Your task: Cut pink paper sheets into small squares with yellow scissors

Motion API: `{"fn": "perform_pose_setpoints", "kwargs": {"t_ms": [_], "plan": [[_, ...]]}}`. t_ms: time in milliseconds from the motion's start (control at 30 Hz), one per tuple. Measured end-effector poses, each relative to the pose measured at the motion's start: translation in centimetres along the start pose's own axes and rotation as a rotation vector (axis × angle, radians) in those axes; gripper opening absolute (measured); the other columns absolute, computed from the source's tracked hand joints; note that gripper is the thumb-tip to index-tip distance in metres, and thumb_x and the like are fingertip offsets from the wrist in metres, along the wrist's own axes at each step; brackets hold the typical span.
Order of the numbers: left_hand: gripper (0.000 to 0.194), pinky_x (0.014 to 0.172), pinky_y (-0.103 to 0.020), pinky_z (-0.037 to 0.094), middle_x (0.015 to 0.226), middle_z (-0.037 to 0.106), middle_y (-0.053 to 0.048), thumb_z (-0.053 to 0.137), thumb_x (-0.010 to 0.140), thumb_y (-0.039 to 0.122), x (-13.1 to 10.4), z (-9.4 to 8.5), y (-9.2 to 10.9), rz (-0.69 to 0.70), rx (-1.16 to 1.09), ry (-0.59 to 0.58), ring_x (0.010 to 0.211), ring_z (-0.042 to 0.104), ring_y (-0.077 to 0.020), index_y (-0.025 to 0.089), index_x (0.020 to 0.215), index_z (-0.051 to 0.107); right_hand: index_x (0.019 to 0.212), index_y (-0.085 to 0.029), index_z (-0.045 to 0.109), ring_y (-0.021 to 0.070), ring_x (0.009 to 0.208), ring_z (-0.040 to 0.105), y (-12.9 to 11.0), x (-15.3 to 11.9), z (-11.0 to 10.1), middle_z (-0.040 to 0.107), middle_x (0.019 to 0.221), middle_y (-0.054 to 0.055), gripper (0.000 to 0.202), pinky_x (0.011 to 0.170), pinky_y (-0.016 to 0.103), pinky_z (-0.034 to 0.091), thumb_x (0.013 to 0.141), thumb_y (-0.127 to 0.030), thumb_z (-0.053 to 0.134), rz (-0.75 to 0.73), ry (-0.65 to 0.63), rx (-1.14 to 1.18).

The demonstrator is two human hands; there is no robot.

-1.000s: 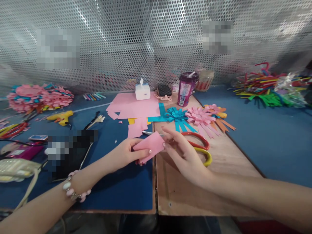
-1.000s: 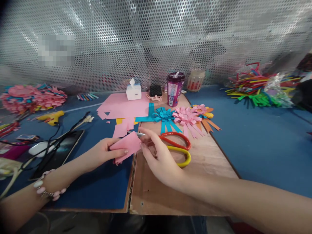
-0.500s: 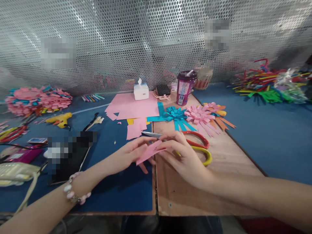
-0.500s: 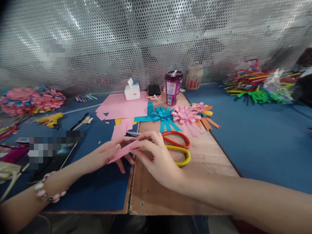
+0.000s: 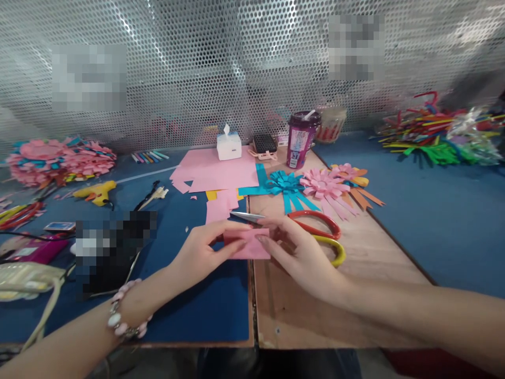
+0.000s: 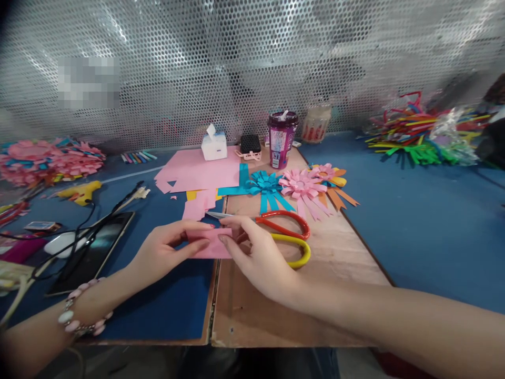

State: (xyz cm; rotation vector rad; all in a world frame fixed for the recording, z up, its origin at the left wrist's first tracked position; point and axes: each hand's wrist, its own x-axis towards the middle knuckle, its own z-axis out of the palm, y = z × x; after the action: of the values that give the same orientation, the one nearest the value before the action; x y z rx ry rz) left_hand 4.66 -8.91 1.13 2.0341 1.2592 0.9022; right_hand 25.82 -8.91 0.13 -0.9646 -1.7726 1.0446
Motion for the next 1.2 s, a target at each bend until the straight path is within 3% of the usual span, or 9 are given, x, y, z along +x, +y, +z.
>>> {"fn": "perform_pose_setpoints", "kwargs": {"t_ms": [167,567,733,1200], "plan": [[0.029,0.07,-0.024,0.056,0.096,0.074,-0.001,0.067,0.081,0.034,0.04,0.0,0.2,-0.033,0.04,0.006,0.077,0.068,-0.0143,0.024,0.108,0.069,0.107,-0.02,0.059,0.0133,0.079,0.06,0.13,0.19,0.02,0.062,0.087,0.002,0.019,0.068,0.027,0.052,0.089,-0.02,0.055,0.035,0.025,0.009],[0.023,0.067,-0.019,0.056,0.096,0.074,-0.001,0.064,0.085,0.03,0.3,-0.19,0.15,-0.073,-0.075,0.025,0.077,0.068,-0.0117,0.023,0.106,0.068,0.099,-0.018,0.063,0.0094,0.066,0.058,-0.33,0.3,-0.11,0.062,0.075,-0.002,0.013,0.062,0.022,0.052,0.087,-0.023,0.061,0.043,0.081,0.038],[0.019,0.071,-0.017,0.055,0.094,0.074,0.001,0.063,0.085,0.03,0.32,-0.3,0.3,-0.071,-0.084,0.027,0.079,0.068,-0.0098,0.025,0.103,0.07,0.097,-0.018,0.064,0.0093,0.067,0.058,-0.37,0.32,-0.12,0.063,0.076,-0.001,0.012,0.064,0.022,0.052,0.087,-0.023,0.061,0.042,0.08,0.054],[0.022,0.063,-0.018,0.054,0.093,0.073,-0.001,0.066,0.083,0.031,0.24,-0.3,-0.04,-0.087,-0.093,0.041,0.074,0.066,-0.0109,0.023,0.104,0.066,0.099,-0.019,0.062,0.0112,0.07,0.058,0.04,0.37,-0.09,0.06,0.077,-0.001,0.013,0.065,0.024,0.051,0.087,-0.024,0.061,0.034,0.084,0.02]]}}
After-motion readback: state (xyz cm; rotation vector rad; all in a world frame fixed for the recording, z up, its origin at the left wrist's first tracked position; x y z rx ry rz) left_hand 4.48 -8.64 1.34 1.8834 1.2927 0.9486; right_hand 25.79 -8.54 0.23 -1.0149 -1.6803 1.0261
